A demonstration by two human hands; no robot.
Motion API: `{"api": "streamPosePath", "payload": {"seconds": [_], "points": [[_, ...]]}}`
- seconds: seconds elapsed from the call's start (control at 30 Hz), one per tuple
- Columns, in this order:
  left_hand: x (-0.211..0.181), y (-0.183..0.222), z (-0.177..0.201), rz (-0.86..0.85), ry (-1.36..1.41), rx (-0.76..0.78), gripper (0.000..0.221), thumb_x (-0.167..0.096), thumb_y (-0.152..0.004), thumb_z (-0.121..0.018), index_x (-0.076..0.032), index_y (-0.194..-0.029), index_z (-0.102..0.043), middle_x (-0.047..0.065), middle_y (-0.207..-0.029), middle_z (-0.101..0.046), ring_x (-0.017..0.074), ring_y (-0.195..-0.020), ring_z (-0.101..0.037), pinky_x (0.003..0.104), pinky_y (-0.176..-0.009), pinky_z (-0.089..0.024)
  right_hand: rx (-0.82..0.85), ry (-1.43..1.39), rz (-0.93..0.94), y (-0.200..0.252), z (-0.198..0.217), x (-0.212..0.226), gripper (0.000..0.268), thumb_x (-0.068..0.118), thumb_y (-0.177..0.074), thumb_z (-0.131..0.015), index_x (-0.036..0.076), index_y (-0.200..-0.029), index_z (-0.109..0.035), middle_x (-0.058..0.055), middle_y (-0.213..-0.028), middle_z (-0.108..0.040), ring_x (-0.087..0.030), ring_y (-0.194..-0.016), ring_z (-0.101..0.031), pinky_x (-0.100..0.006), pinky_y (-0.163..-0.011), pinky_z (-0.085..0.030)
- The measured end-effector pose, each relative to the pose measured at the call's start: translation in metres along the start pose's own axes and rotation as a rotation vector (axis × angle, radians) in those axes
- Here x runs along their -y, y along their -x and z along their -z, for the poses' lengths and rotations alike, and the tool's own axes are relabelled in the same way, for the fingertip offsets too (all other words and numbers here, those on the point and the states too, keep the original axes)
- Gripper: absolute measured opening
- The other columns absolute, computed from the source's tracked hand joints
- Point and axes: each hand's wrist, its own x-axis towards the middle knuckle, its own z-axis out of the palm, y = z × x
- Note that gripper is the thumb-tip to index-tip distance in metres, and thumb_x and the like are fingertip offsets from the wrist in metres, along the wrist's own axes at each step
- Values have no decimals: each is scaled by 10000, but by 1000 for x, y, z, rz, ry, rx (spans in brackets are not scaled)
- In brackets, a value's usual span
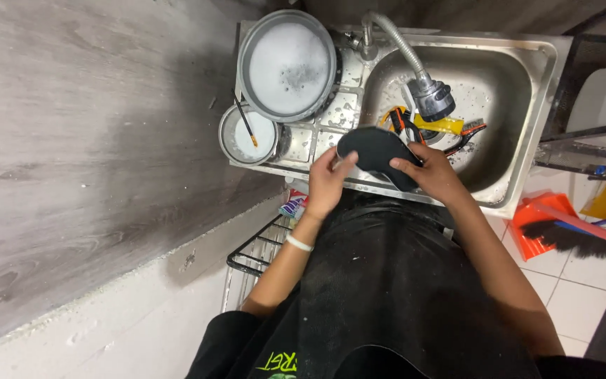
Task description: Scrubbing and rinsing a shoe sole in a sink using a brush and soapy water.
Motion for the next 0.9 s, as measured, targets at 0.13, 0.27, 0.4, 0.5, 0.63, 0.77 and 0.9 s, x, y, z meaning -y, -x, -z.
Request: {"api": "streamPosePath", "payload": {"seconds": [0.13, 0.27, 0.4, 0.5, 0.63, 0.77, 0.9], "points": [[-31, -22, -29, -116, 192, -52, 357, -90, -886, -556, -10, -1224, -472, 65, -994, -625, 108, -908, -589, 228, -803, -499, -44, -13, 17, -6, -9, -5, 235, 219, -847, -664, 13, -944, -602, -172, -763, -607, -234, -718, -562, -367, -666, -440], [-49, -8, -44, 57, 158, -96, 482, -236, -863, -591, 1, -1247, -422, 50, -1066, -538, 113, -948, -539, 253, -849, -456, -55, -156, 3, -5, -25, 5, 236, 238, -886, -587, 41, -1012, -558, -122, -802, -606, -207, -752, -586, -331, -662, -476], [18, -23, -26, 48, -64, -49, 380, -206, -834, -659, -47, -1155, -530, 57, -942, -597, 117, -830, -586, 263, -729, -500, -48, -209, -129, -17, -43, -8, 407, 355, -923, -496, 63, -1207, -493, -187, -1013, -587, -275, -943, -572, -410, -820, -456], [-15, -25, -10, -8, -24, -137, 346, -126, -797, -670, -31, -1108, -551, -10, -884, -579, 23, -717, -512, 177, -700, -478, -80, -619, -256, -48, -47, -62, 583, 567, -887, -395, 25, -1040, -547, -91, -761, -596, -200, -681, -620, -319, -632, -534], [-34, -34, 25, 15, 11, 24, 328, -125, -841, -632, -74, -1155, -548, 30, -966, -615, 46, -767, -576, 204, -675, -500, -262, -156, -28, -87, -42, -35, 245, 204, -960, -400, 59, -901, -588, -98, -682, -579, -219, -689, -597, -327, -703, -467], [6, -62, 57, 116, -381, 180, 380, -133, -835, -584, -77, -1204, -508, 77, -1115, -543, 167, -952, -528, 292, -798, -460, -360, -2, 376, -161, -67, -21, 122, 77, -905, -462, 46, -985, -549, -119, -878, -594, -252, -836, -579, -350, -736, -444], [27, -67, 70, -103, -846, 1, 414, 30, -792, -430, -32, -1193, -512, 177, -1069, -528, 344, -984, -535, 401, -896, -421, -360, 263, 339, -242, -93, -27, 297, -108, -587, -385, 20, -842, -468, -151, -821, -487, -311, -743, -498, -380, -607, -383]]}}
